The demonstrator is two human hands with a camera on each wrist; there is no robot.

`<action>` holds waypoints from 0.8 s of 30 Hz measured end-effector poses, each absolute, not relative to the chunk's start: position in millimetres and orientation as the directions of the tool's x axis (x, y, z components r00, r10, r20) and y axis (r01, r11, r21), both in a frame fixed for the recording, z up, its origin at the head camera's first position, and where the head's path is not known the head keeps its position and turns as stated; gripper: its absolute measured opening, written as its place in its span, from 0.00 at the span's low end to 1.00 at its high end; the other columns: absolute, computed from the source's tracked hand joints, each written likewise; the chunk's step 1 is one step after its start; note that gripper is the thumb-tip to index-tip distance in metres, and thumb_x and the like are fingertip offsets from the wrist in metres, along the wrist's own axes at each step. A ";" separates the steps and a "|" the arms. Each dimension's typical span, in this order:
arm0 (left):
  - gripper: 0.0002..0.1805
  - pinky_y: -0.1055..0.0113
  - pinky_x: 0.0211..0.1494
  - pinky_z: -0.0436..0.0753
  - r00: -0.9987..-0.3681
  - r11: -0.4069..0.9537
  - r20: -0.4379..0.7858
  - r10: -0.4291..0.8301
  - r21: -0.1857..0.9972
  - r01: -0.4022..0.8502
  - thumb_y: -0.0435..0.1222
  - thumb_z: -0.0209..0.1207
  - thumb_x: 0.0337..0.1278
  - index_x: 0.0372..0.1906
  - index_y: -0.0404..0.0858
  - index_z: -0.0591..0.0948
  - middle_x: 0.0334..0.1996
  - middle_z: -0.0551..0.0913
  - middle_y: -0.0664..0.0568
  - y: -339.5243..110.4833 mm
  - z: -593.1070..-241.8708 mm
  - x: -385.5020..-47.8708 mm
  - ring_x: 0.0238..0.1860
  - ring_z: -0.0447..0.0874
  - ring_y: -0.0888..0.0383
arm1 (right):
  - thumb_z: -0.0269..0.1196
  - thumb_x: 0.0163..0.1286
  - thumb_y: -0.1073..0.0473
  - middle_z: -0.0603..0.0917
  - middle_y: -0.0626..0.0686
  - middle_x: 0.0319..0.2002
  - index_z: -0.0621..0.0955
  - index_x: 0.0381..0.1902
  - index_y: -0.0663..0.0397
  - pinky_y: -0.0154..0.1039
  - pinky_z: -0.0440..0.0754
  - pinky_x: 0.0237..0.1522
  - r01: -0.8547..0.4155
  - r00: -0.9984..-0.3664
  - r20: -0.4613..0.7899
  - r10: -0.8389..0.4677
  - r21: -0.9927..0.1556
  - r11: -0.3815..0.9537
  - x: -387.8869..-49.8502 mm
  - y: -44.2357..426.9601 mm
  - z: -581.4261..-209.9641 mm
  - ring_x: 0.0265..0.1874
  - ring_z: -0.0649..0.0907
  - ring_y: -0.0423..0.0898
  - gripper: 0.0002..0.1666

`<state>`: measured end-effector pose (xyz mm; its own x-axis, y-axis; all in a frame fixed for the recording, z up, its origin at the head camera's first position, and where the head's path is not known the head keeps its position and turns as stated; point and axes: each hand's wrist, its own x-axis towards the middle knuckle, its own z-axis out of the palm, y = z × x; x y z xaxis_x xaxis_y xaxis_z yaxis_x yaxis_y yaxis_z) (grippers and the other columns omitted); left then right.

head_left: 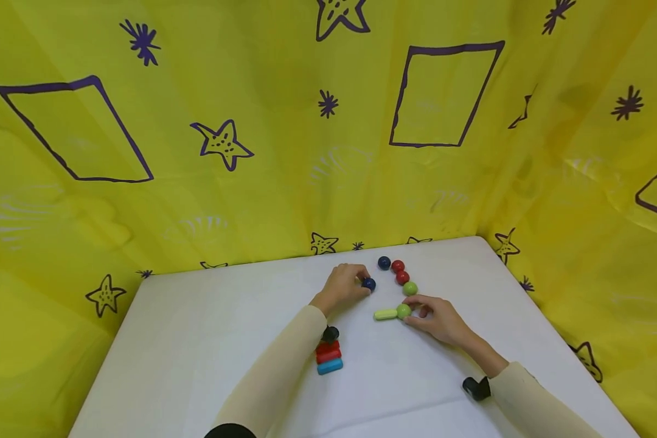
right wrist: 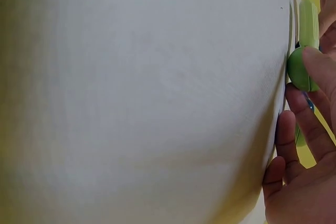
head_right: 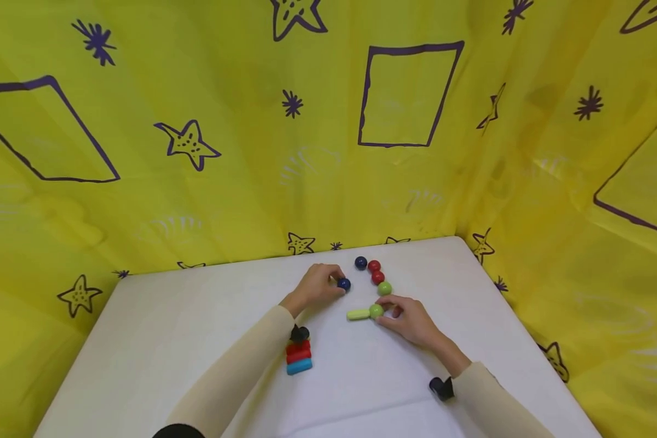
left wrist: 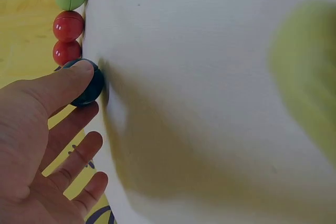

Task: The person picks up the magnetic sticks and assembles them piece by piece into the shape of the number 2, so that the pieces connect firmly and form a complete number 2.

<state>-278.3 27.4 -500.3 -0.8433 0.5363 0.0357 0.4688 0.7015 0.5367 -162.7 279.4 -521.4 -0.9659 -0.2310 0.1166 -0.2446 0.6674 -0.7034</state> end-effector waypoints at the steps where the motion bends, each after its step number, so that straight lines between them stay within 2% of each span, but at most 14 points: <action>1: 0.11 0.58 0.60 0.74 -0.843 0.701 0.028 0.538 0.541 0.465 0.41 0.73 0.58 0.45 0.46 0.87 0.42 0.88 0.57 25.4 -500.1 -276.5 0.47 0.78 0.56 | 0.75 0.65 0.54 0.83 0.44 0.37 0.86 0.54 0.52 0.34 0.74 0.34 -0.246 -0.966 0.121 -0.228 -0.703 0.667 -162.2 279.4 -521.6 0.33 0.77 0.41 0.21; 13: 0.14 0.63 0.54 0.76 -0.795 0.683 -0.027 0.606 0.529 0.503 0.44 0.77 0.53 0.42 0.43 0.89 0.31 0.85 0.61 2.2 -496.2 -253.3 0.38 0.76 0.62 | 0.75 0.64 0.56 0.82 0.44 0.33 0.86 0.54 0.53 0.33 0.74 0.33 -0.253 -0.965 0.130 -0.227 -0.695 0.673 -163.0 279.0 -521.2 0.31 0.77 0.40 0.20; 24: 0.14 0.71 0.47 0.78 -0.768 0.628 -0.067 0.637 0.622 0.467 0.43 0.77 0.53 0.42 0.42 0.89 0.29 0.84 0.63 -7.7 -495.7 -232.3 0.35 0.77 0.65 | 0.75 0.64 0.56 0.84 0.44 0.35 0.86 0.53 0.53 0.33 0.74 0.32 -0.259 -0.964 0.141 -0.226 -0.694 0.672 -163.6 277.8 -521.4 0.30 0.77 0.39 0.20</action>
<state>-232.3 -7.7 -495.7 -0.7676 0.6374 -0.0667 0.4674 0.6281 0.6221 -163.6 277.8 -521.4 -0.9637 -0.2265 0.1411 -0.2594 0.6717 -0.6939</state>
